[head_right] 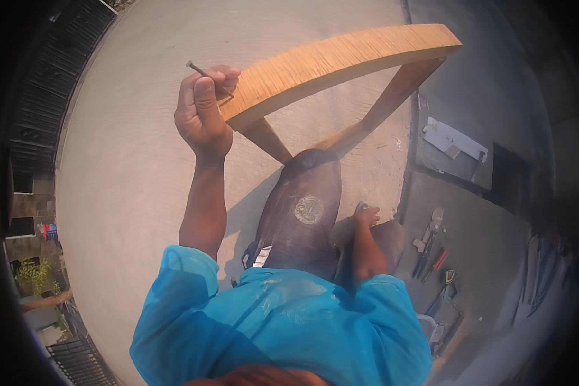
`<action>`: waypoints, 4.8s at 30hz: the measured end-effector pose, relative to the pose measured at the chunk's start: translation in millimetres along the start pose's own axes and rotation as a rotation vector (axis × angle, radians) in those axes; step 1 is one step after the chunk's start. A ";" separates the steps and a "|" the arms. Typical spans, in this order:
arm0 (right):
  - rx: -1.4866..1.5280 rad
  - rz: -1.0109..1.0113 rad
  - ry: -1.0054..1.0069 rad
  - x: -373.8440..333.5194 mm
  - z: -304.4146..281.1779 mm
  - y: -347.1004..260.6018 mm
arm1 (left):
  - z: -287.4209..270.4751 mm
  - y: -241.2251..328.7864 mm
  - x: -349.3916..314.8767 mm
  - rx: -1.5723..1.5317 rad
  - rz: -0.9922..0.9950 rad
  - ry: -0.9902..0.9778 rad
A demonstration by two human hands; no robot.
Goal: The person assembles a wooden frame by joining pieces with nails and a hammer. They position the wood, insert nails, and hammer them in to secure the joints.
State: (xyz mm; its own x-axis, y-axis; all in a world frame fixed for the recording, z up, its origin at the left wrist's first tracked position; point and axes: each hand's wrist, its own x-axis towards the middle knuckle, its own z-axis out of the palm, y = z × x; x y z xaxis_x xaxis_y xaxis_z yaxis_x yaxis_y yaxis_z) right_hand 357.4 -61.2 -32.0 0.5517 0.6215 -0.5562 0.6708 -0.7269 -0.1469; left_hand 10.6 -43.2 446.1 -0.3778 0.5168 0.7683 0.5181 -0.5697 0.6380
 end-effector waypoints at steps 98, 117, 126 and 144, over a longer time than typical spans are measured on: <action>0.574 -1.639 -0.570 -380.4 -502.8 -156.8 | -19.1 15.3 13.2 0.169 0.064 -0.086; 1.447 -0.549 -0.766 -300.5 -294.6 -125.0 | -7.0 6.6 -8.4 0.241 -0.025 -0.180; 1.466 -0.488 -0.566 -249.9 -275.5 -115.8 | 3.9 -44.8 -18.9 -0.374 -0.145 -0.153; 1.603 0.264 -1.226 -275.8 -148.1 -199.3 | 8.3 -52.2 -6.4 -0.382 -0.657 -0.280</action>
State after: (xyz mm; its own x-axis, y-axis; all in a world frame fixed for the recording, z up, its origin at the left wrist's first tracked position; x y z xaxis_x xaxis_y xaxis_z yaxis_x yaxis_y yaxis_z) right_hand 144.9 -44.5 271.8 -0.4750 0.4945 -0.7279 -0.6840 -0.7279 -0.0482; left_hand -7.6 -11.5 407.4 -0.2812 0.9339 0.2209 -0.0595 -0.2467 0.9673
